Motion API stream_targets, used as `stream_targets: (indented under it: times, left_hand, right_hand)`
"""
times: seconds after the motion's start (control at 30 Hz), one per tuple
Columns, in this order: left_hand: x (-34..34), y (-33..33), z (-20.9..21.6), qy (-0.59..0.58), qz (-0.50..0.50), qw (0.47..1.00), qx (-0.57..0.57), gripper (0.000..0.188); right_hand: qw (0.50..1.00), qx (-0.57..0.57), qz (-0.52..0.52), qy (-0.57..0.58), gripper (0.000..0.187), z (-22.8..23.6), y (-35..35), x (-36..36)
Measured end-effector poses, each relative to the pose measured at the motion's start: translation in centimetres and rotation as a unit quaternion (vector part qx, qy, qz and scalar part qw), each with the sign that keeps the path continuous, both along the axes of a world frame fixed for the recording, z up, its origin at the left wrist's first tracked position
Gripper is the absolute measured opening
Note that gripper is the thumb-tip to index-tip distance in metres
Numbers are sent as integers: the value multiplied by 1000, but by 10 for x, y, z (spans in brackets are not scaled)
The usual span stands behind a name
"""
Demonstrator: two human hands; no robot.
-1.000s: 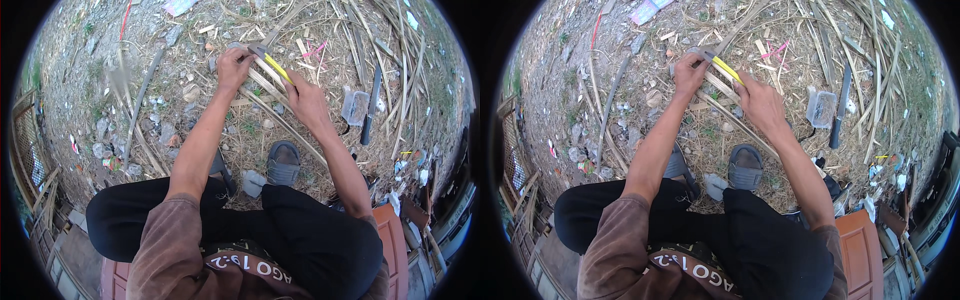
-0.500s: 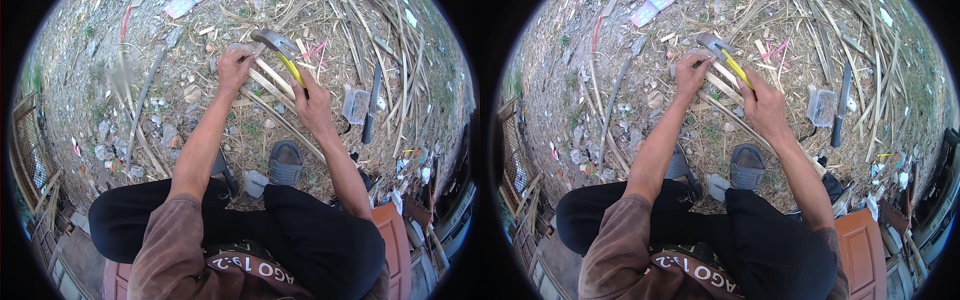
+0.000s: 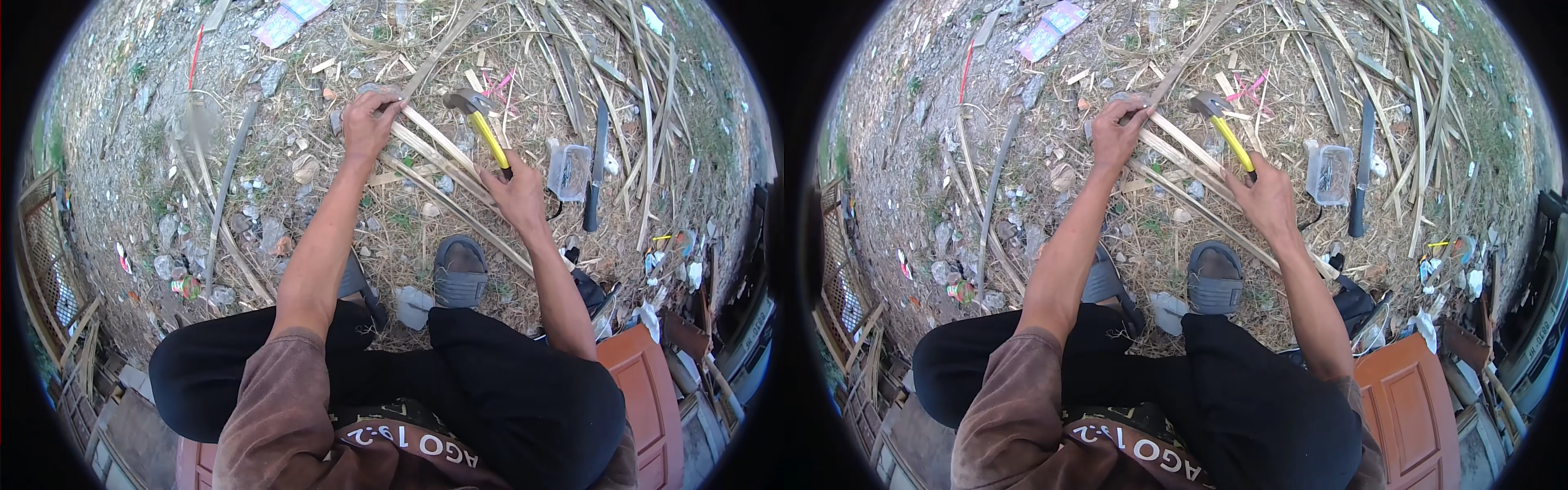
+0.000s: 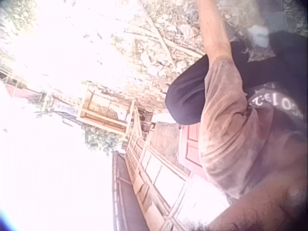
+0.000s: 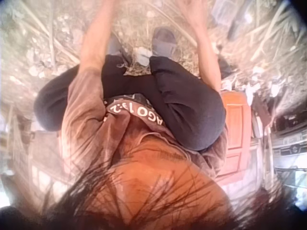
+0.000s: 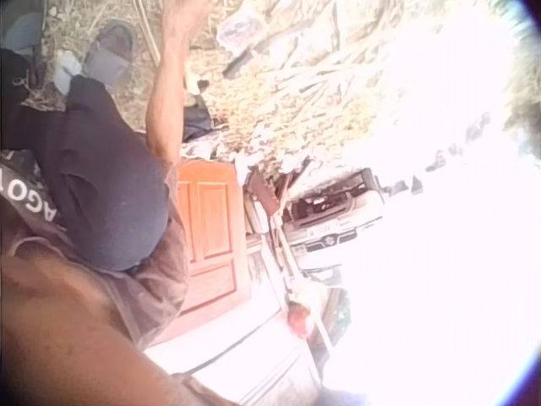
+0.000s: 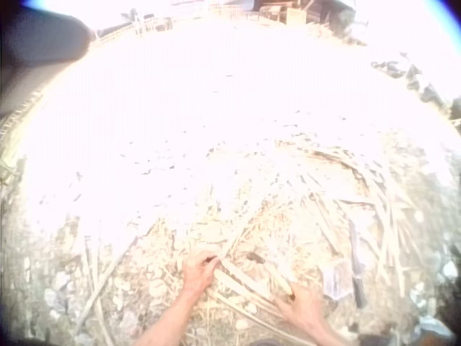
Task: The person constructs a wooden frame by positioning thin bamboo strips together and hammering small nails through the joints.
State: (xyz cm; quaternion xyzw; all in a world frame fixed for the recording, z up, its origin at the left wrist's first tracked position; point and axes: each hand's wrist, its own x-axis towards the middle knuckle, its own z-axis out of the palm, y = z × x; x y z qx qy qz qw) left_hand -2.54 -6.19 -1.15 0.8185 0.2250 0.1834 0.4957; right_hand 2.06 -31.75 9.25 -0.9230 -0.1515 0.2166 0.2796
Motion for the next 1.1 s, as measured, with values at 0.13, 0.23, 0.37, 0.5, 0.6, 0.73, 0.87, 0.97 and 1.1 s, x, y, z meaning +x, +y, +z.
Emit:
stream_targets:
  times: [0.13,0.23,0.37,0.5,0.6,0.73,0.87,0.97,1.1]
  left_hand:
    - [-2,3,14,42,-65,997,9,41]
    - [-12,0,13,28,-55,982,177,52]
    - [-30,-11,16,111,-29,961,250,39]
    - [-29,-11,16,56,-32,964,259,30]
    - [-26,-8,16,56,-46,968,240,24]
    - [-27,-7,18,73,-43,970,229,25]
    - [-27,-4,19,78,-61,968,229,26]
    - [-27,-11,21,91,-55,970,220,27]
    - [-29,-10,19,91,-53,978,178,27]
  right_hand:
    - [996,-17,-49,67,47,-19,-45,-11]
    - [1000,-11,-24,-10,47,-27,-65,-18]
    - [998,-19,-35,43,44,-23,-70,-16]
    - [996,-7,-39,80,38,-29,-69,-18]
    - [997,-8,-19,79,34,-27,-69,-18]
    - [998,-10,-10,59,34,-34,-73,-13]
    - [999,-4,-2,46,36,-34,-75,-10]
    - [998,-11,-7,59,36,-28,-77,-10]
    - [998,-11,-9,65,38,-31,-79,-12]
